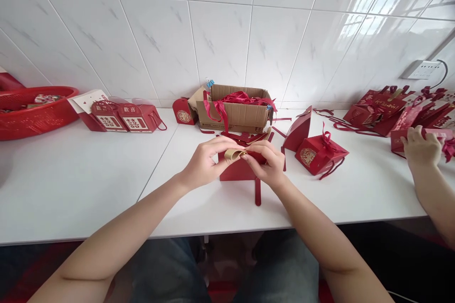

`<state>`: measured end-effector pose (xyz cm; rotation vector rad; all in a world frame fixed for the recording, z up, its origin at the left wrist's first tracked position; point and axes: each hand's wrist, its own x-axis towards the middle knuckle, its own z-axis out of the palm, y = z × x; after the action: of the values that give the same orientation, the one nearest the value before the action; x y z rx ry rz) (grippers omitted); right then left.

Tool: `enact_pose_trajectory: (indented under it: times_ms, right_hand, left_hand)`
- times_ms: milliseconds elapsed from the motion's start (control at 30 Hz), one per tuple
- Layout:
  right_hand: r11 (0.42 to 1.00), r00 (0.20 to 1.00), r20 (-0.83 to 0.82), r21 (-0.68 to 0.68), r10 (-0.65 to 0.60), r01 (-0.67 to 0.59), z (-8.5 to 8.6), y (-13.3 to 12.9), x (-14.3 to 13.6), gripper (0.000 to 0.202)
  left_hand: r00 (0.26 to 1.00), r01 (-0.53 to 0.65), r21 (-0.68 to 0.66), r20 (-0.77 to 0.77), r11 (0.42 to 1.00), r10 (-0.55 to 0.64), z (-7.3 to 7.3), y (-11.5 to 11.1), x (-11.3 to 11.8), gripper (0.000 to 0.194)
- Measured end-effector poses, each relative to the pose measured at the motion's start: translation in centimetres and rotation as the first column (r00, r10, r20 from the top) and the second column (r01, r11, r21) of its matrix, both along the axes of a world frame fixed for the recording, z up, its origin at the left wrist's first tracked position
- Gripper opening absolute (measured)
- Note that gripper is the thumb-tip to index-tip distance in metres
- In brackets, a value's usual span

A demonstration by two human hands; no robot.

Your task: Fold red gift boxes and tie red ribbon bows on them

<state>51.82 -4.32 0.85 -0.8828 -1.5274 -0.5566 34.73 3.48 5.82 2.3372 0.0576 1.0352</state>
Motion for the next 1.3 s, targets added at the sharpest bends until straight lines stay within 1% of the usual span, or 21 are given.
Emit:
enact_pose_trajectory:
  times_ms: [67, 133, 233, 300, 333, 433, 500, 567, 633, 667, 700, 767, 833, 867, 900, 933, 1000, 1033, 1100, 1200, 1300]
  right_hand:
    - [0.998, 0.998, -0.044, -0.02, 0.054, -0.055, 0.1, -0.1, -0.3, 0.017]
    - [0.996, 0.995, -0.06, -0.029, 0.083, -0.085, 0.2, -0.1, -0.6, 0.018]
    - [0.995, 0.994, -0.068, -0.041, 0.084, -0.087, 0.3, -0.3, -1.0, 0.017]
    - [0.993, 0.993, -0.083, -0.065, 0.089, -0.095, 0.4, -0.4, -1.0, 0.016]
    - [0.991, 0.991, -0.099, -0.089, 0.092, -0.101, 0.5, -0.5, -0.9, 0.016]
    - [0.972, 0.983, -0.154, -0.194, 0.102, -0.132, 0.7, -0.8, -0.8, 0.012]
    - [0.963, 0.982, -0.154, -0.227, 0.108, -0.141, 0.9, -1.0, -0.6, 0.011]
    - [0.97, 0.987, -0.123, -0.209, 0.103, -0.128, 1.2, -1.2, -0.4, 0.011]
    - [0.981, 0.991, -0.118, -0.178, 0.056, -0.077, 1.4, -1.3, 0.0, 0.009]
    - [0.984, 0.991, -0.133, -0.174, 0.016, -0.039, 1.5, -1.3, 0.4, 0.008]
    - [0.984, 0.987, -0.155, -0.177, -0.036, 0.008, 1.6, -1.3, 0.9, 0.007]
    - [0.972, 0.965, -0.197, -0.192, -0.175, 0.137, 1.8, -1.2, 2.2, 0.008]
    - [0.928, 0.905, -0.229, -0.198, -0.358, 0.317, 1.9, -1.0, 4.0, 0.011]
    - [0.884, 0.848, -0.256, -0.195, -0.463, 0.424, 1.8, -1.0, 4.9, 0.013]
    - [0.826, 0.773, -0.29, -0.207, -0.564, 0.524, 1.8, -0.9, 5.9, 0.016]
    - [0.762, 0.692, -0.321, -0.238, -0.646, 0.602, 1.7, -0.9, 6.8, 0.017]
    - [0.65, 0.555, -0.34, -0.364, -0.76, 0.667, 1.5, -1.1, 8.3, 0.02]
    - [0.608, 0.515, -0.323, -0.435, -0.794, 0.664, 1.4, -1.2, 8.8, 0.026]
    - [0.555, 0.487, -0.28, -0.538, -0.827, 0.634, 1.1, -1.8, 9.3, 0.048]
    - [0.547, 0.497, -0.265, -0.587, -0.826, 0.596, 0.4, -3.0, 8.9, 0.077]
    - [0.529, 0.522, -0.227, -0.642, -0.822, 0.555, -0.5, -4.0, 8.3, 0.092]
  left_hand:
    - [1.0, -0.014, -0.058, 0.022, 0.998, 0.015, 0.2, 0.0, 0.3, 0.011]
    - [0.999, -0.03, -0.089, 0.017, 0.996, 0.031, 0.5, -0.1, 0.6, 0.011]
    - [0.998, -0.054, -0.056, 0.022, 0.997, 0.055, 0.9, -0.3, 0.9, 0.014]
    - [0.994, -0.074, 0.037, 0.089, 0.997, 0.07, 0.9, -0.2, 1.1, 0.009]
    - [0.989, -0.088, 0.112, 0.132, 0.99, 0.073, 0.9, -0.2, 1.1, 0.006]
    - [0.979, -0.133, 0.365, 0.195, 0.922, 0.064, 0.9, -0.1, 1.3, 0.014]
    - [0.982, -0.143, 0.448, 0.178, 0.882, 0.069, 1.1, -0.3, 1.2, 0.019]
    - [0.982, -0.155, 0.43, 0.162, 0.89, 0.093, 1.2, -0.3, 1.2, 0.02]
    - [0.981, -0.174, 0.366, 0.147, 0.914, 0.128, 1.1, 0.1, 1.0, 0.03]
    - [0.979, -0.187, 0.33, 0.14, 0.925, 0.148, 0.7, 0.7, 0.9, 0.036]
    - [0.976, -0.203, 0.298, 0.134, 0.932, 0.17, 0.0, 1.4, 0.8, 0.041]
    - [0.966, -0.246, 0.232, 0.142, 0.941, 0.218, -2.1, 3.4, 0.5, 0.043]
    - [0.945, -0.313, 0.194, 0.166, 0.93, 0.283, -4.9, 5.5, 0.2, 0.04]
    - [0.934, -0.347, 0.202, 0.165, 0.916, 0.318, -6.3, 6.5, 0.1, 0.037]
    - [0.931, -0.363, 0.211, 0.125, 0.907, 0.343, -7.6, 7.3, 0.0, 0.035]
    - [0.941, -0.334, 0.223, 0.034, 0.916, 0.335, -8.7, 7.9, -0.1, 0.035]
    - [0.947, -0.295, 0.191, -0.075, 0.936, 0.314, -10.2, 8.5, -0.1, 0.036]
    - [0.946, -0.286, 0.165, -0.109, 0.944, 0.305, -10.6, 8.5, -0.1, 0.037]
    - [0.943, -0.29, 0.114, -0.135, 0.95, 0.304, -10.9, 8.2, 0.0, 0.04]
    - [0.943, -0.286, 0.082, -0.155, 0.955, 0.296, -10.8, 7.8, 0.2, 0.044]
    - [0.93, -0.325, 0.103, -0.145, 0.94, 0.338, -10.6, 8.3, 0.2, 0.045]
